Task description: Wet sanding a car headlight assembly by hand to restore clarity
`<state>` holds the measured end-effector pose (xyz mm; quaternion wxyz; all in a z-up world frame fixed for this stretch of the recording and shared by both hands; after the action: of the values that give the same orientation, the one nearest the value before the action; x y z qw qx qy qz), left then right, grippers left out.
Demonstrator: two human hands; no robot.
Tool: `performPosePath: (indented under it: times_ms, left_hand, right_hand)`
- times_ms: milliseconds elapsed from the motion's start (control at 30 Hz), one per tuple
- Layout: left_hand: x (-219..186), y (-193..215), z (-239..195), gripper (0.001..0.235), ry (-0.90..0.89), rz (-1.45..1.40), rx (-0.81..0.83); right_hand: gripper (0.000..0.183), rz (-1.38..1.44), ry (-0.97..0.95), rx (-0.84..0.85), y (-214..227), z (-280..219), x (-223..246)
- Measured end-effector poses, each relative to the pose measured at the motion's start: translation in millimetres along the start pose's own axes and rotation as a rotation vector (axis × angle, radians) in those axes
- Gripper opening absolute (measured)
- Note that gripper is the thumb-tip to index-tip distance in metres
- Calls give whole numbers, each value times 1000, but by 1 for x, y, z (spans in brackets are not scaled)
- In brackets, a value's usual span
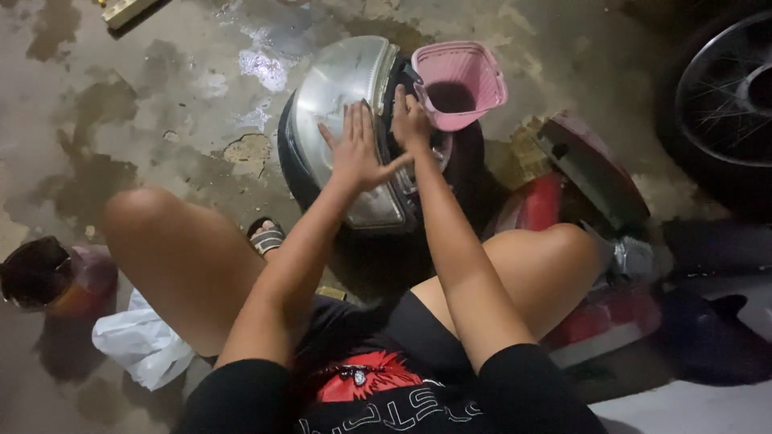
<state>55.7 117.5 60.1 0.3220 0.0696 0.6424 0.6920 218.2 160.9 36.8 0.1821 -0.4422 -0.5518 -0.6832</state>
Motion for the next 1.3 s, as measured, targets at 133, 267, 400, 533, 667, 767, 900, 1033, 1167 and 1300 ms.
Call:
performPosePath:
  times_ms: [133, 267, 400, 533, 667, 767, 900, 1033, 1167, 1300]
  left_hand:
    - [-31, -8, -77, 141, -118, 119, -132]
    - [-41, -27, -110, 130, -155, -86, 57]
    - [-23, -32, -87, 117, -240, -5, -192]
    - [-12, -4, -29, 108, -231, 56, -390]
    - [-8, -11, 3, 112, -1, -33, 19]
    - [-14, -33, -35, 118, -8, 35, -143]
    - [-42, -26, -113, 114, -119, -61, -175]
    - [-25, -37, -77, 114, -99, -1, -124]
    - [-8, -12, -9, 115, 40, 67, 20]
    - [-2, -7, 11, 117, 85, -31, 14]
  right_hand:
    - [78, -11, 31, -22, -7, 9, -8]
    - [77, 17, 17, -19, -9, 18, -15]
    - [76, 24, 14, -6, -6, 14, -10]
    - [77, -22, 11, -16, -8, 16, -15]
    - [73, -101, 133, -115, -3, 30, -19]
    - [72, -82, 155, -102, -5, 25, -13]
    - [71, -74, 232, -158, 1, 21, -8]
    - [71, -47, 198, -120, 0, 19, -6]
    - [72, -71, 176, -142, 1, 23, -12]
    - [72, -54, 152, -133, -5, 27, -22]
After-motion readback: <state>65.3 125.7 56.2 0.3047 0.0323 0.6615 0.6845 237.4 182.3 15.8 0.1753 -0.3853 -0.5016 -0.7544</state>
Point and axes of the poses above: each hand's wrist, its own z-axis towards the middle knuckle, its own y-axis out of the back of the hand, x = y × z, the point moved 8 cm from there along z, towards the middle knuckle, and after that the axes turned 5 degrees about x, right-handed, at the moved point
